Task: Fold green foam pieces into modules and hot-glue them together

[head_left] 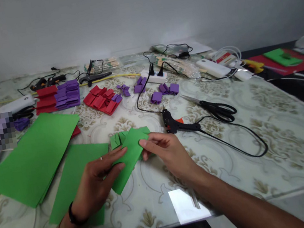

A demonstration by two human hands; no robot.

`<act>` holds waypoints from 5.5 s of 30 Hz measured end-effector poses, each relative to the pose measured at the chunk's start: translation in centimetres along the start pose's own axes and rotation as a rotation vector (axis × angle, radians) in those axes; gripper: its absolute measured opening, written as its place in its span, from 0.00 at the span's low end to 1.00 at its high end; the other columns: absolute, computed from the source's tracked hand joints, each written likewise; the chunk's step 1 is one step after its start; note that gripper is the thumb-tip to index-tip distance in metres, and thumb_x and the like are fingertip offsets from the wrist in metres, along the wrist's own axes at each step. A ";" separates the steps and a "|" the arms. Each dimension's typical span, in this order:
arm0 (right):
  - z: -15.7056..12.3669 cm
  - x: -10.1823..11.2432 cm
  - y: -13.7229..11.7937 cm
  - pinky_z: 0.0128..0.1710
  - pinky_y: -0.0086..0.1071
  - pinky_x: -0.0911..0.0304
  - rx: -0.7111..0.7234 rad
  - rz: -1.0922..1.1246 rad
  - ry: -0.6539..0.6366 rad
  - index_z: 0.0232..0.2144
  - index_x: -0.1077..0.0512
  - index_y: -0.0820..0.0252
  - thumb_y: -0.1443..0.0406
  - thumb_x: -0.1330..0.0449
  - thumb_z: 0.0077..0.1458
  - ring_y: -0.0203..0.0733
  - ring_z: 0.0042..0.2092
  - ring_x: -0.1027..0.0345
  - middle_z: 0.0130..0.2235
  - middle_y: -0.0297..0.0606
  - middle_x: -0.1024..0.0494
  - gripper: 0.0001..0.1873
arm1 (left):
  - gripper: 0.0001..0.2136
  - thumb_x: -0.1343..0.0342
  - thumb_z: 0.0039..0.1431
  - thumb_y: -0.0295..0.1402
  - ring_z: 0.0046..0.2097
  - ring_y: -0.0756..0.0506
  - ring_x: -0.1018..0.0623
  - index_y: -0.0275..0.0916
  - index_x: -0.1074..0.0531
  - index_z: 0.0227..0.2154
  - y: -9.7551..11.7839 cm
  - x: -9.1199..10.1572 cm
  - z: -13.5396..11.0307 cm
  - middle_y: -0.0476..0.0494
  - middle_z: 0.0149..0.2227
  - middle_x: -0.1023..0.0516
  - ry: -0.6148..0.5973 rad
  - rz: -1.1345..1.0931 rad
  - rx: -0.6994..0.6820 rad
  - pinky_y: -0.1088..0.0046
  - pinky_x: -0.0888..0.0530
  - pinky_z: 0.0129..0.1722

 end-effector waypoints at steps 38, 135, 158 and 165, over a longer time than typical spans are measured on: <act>0.3 -0.7 0.6 0.33 0.34 0.40 -0.040 -0.158 -0.076 0.24 0.25 0.58 0.42 0.28 0.54 0.39 0.28 0.34 0.23 0.33 0.25 0.27 | 0.30 0.41 0.71 0.35 0.25 0.49 0.30 0.42 0.34 0.74 -0.6 -2.0 -0.1 0.53 0.27 0.21 -0.197 0.051 0.033 0.70 0.22 0.37; -0.4 -2.7 0.7 0.31 0.33 0.44 0.006 -0.203 -0.299 0.24 0.29 0.57 0.43 0.33 0.63 0.37 0.29 0.39 0.25 0.30 0.31 0.28 | 0.45 0.31 0.63 0.33 0.25 0.48 0.24 0.44 0.46 0.78 -1.4 -1.9 -0.1 0.59 0.21 0.28 -0.163 -0.377 0.234 0.78 0.28 0.25; -0.5 -2.8 1.3 0.29 0.32 0.47 0.000 -0.285 -0.298 0.24 0.30 0.57 0.49 0.36 0.64 0.37 0.28 0.43 0.24 0.30 0.34 0.23 | 0.15 0.34 0.65 0.40 0.30 0.46 0.14 0.36 0.23 0.26 -2.6 -1.3 0.5 0.48 0.25 0.17 -0.071 -0.369 0.347 0.75 0.17 0.33; -0.4 -2.4 1.5 0.28 0.32 0.44 -0.002 -0.302 -0.224 0.26 0.25 0.57 0.46 0.34 0.63 0.39 0.28 0.38 0.25 0.32 0.28 0.24 | 0.15 0.34 0.64 0.39 0.29 0.47 0.17 0.37 0.24 0.25 -2.3 -0.8 0.3 0.50 0.24 0.19 -0.014 -0.262 0.341 0.76 0.21 0.32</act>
Point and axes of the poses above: each hand's wrist, its own z-axis towards the middle knuckle, its own x-axis out of the back of the hand, y = z × x, the point moved 9 cm from there along z, towards the middle knuckle
